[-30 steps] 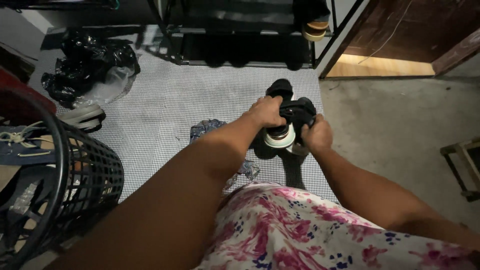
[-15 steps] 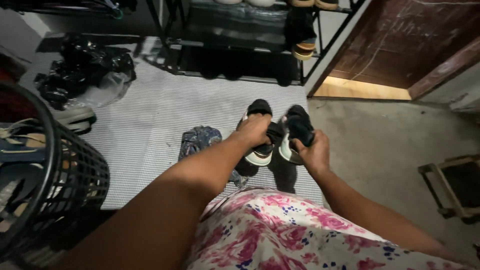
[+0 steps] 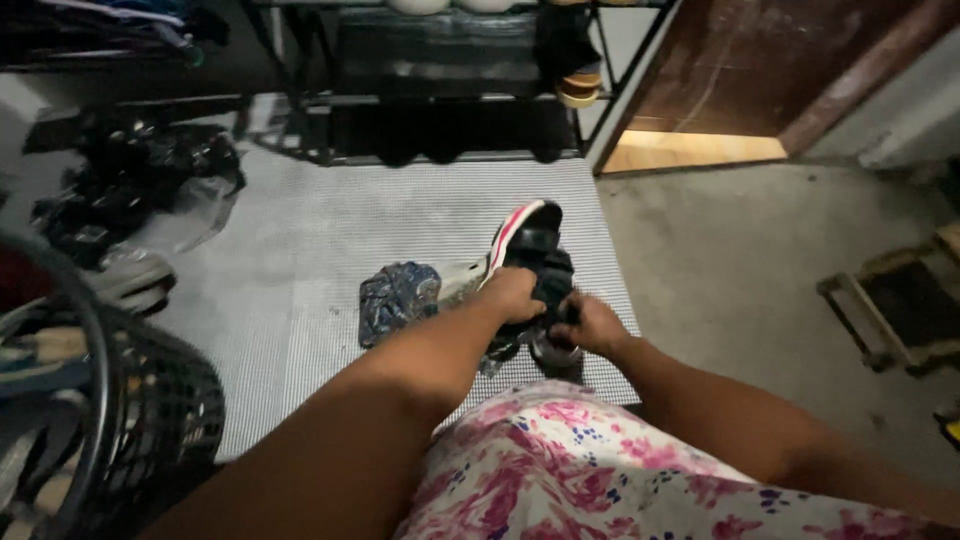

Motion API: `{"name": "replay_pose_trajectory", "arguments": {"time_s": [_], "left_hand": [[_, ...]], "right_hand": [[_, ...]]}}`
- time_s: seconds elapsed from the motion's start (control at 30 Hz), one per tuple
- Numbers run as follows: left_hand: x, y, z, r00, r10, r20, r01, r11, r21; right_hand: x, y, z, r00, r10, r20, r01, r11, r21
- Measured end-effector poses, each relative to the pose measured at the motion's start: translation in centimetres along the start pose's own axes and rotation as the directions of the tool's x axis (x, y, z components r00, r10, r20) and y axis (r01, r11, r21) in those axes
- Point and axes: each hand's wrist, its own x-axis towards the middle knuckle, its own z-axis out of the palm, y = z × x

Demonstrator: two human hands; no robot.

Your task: Organizing and cleaning shoes from a basket and placing them into a plastic bag and on a shoe rack.

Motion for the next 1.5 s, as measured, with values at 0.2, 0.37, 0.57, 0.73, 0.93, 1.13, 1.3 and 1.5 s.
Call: {"name": "replay_pose_trajectory", "arguments": {"time_s": [0.2, 0.37, 0.57, 0.73, 0.93, 1.13, 1.3, 1.5], "left_hand": [[1.1, -2.7, 2.9, 0.999, -0.028, -0.036, 0.024, 0.995, -0.094], [0.8, -3.7, 3.5, 0.997, -0.046, -0.065, 0.032, 0.979, -0.201], [-0.3, -2.9, 1.9, 0.991, -0.084, -0.106, 0.041, 0.934, -0.354], [-1.1, 0.3, -0.3, 0.989, -0.099, -0.114, 0.065, 0.96, -0.272], [-1.3, 3.8, -2.4, 0.979, -0.145, -0.146, 0.143, 0.989, -0.028], [-1.0, 6.3, -5.7, 0.95, -0.143, -0.278, 0.103, 0.983, -0.153], [2.9, 7.2, -7.2, 0.826, -0.299, -0.478, 0.101, 0.912, -0.397], [8.4, 9.9, -8.6, 0.703, -0.336, -0.626, -0.009, 0.877, -0.481]], "right_hand": [[-0.7, -5.0, 0.1, 0.882, 0.354, 0.312, -0.323, 0.935, -0.148], [0.4, 0.6, 6.9, 0.953, 0.182, 0.24, -0.209, 0.974, 0.089], [0.7, 0.2, 7.4, 0.996, 0.07, 0.048, -0.061, 0.983, -0.173], [-0.6, -1.7, 5.2, 0.941, 0.307, -0.142, -0.33, 0.924, -0.192], [-3.0, -8.7, 0.2, 0.915, 0.339, -0.221, -0.375, 0.914, -0.154], [-2.4, -8.3, -2.1, 0.89, 0.17, -0.423, -0.236, 0.966, -0.107], [-1.7, -9.0, -6.2, 0.848, -0.166, -0.504, 0.026, 0.962, -0.273], [-1.0, -9.5, -11.8, 0.758, -0.351, -0.549, 0.233, 0.933, -0.274]]}}
